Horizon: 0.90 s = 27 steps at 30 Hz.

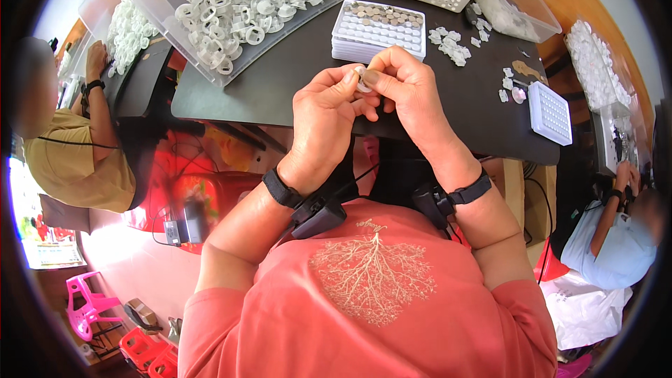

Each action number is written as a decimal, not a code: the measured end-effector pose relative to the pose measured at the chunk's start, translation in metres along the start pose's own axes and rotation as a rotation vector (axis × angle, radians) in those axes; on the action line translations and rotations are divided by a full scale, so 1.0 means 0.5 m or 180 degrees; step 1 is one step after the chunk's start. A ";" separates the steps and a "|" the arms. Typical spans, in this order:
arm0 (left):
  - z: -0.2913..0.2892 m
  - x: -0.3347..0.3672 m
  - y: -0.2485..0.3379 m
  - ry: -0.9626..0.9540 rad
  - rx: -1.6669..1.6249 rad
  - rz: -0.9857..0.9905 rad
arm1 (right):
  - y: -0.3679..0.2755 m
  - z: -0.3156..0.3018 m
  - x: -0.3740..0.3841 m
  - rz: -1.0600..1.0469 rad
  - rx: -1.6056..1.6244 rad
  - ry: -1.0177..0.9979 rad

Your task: Manually assembling small white plastic components by inserting metal or electronic pieces and joining parts together.

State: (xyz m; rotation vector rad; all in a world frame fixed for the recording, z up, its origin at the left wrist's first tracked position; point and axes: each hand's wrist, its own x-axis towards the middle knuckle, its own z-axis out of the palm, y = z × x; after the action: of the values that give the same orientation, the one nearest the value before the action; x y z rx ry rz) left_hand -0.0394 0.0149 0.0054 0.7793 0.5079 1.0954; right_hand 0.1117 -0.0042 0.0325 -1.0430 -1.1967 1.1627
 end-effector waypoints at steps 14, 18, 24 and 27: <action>0.006 0.002 0.005 -0.0057 0.0030 -0.0073 | -0.009 -0.021 -0.016 0.0135 0.0009 0.0028; 0.017 -0.005 0.008 -0.0052 0.0074 -0.0038 | -0.012 -0.014 -0.021 0.0068 -0.0003 0.0051; 0.014 0.003 0.003 -0.0099 0.0172 0.0137 | -0.001 -0.013 -0.012 0.0027 0.0041 0.0333; 0.011 -0.008 0.009 -0.0164 0.0224 0.0065 | -0.012 -0.030 -0.011 0.0270 0.0123 0.0048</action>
State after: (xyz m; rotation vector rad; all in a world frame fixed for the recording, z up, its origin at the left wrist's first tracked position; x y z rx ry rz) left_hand -0.0396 0.0105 0.0122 0.8738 0.4980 1.0780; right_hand 0.1274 -0.0103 0.0364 -1.0803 -1.1232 1.2370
